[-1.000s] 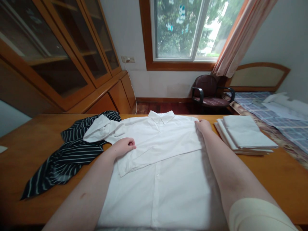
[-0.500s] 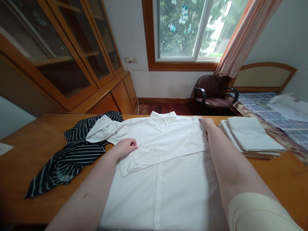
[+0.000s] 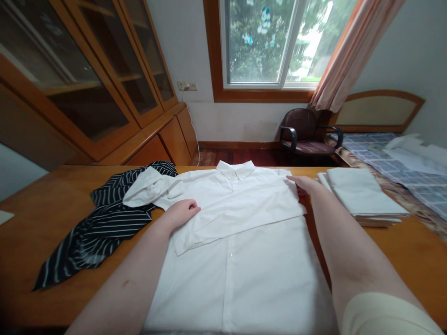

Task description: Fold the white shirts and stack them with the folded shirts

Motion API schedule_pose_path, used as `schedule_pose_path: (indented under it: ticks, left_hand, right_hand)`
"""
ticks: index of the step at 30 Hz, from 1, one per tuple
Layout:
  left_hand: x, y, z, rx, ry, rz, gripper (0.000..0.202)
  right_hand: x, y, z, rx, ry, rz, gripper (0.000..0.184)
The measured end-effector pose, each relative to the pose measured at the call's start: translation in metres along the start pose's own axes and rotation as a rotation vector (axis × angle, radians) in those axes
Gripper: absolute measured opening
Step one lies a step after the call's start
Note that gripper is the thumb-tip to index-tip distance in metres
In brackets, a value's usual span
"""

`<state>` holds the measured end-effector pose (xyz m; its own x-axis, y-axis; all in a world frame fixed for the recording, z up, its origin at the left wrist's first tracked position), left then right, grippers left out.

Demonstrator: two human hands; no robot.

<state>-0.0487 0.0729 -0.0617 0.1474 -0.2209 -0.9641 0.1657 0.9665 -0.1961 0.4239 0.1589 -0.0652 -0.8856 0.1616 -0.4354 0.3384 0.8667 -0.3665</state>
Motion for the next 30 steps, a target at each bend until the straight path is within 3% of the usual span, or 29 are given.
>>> schedule_pose_path:
  ticks: [2,4,8,13,15,19,22,24,28,30]
  left_hand:
    - [0.001,0.001,0.001,-0.012,0.033,0.001,0.024]
    - [0.001,0.003,0.002,-0.023,0.057,0.004,0.023]
    - [0.002,0.005,0.002,-0.041,0.073,-0.006,0.023]
    - [-0.002,0.011,0.002,-0.048,0.149,-0.035,0.023]
    - [-0.008,0.015,0.002,-0.042,0.215,-0.053,0.025]
    - [-0.026,0.019,0.013,-0.066,0.366,-0.172,0.028]
    - [-0.040,0.015,0.059,-0.076,0.426,-0.106,0.033]
    - [-0.040,0.009,0.113,0.070,0.428,0.072,0.034]
    - [0.001,-0.006,0.232,0.582,0.345,0.149,0.042]
    - [0.030,-0.009,0.269,0.736,0.358,0.150,0.055]
  right_hand:
    - [-0.001,-0.014,0.008,0.193,0.082,-0.116,0.021]
    - [-0.005,-0.023,0.015,0.246,0.045,-0.162,0.020]
    - [-0.010,-0.030,0.027,0.105,-0.241,-0.158,0.027]
    - [-0.005,-0.036,0.029,-0.200,-0.426,0.050,0.030]
    - [-0.002,-0.038,0.031,-0.257,-0.329,0.046,0.032]
    - [-0.002,-0.037,0.041,-0.181,0.140,-0.022,0.032]
    - [0.000,-0.031,0.045,-0.207,0.340,-0.006,0.030]
    - [0.003,-0.027,0.047,-0.260,0.362,0.016,0.029]
    - [0.007,-0.025,0.050,-0.352,0.387,0.008,0.033]
    - [0.007,-0.026,0.050,-0.421,0.390,-0.050,0.036]
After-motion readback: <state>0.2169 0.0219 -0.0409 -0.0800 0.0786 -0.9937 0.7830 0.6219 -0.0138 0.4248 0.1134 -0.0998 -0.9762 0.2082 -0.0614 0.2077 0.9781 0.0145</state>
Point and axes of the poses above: each hand's wrist, its own y-axis towards the middle knuckle, its own x-axis out of the palm, z = x × y, the point moved 3 cm from there along y, towards the middle knuckle, and after that the axes turned 15 degrees about y, right-handed, at the moved point
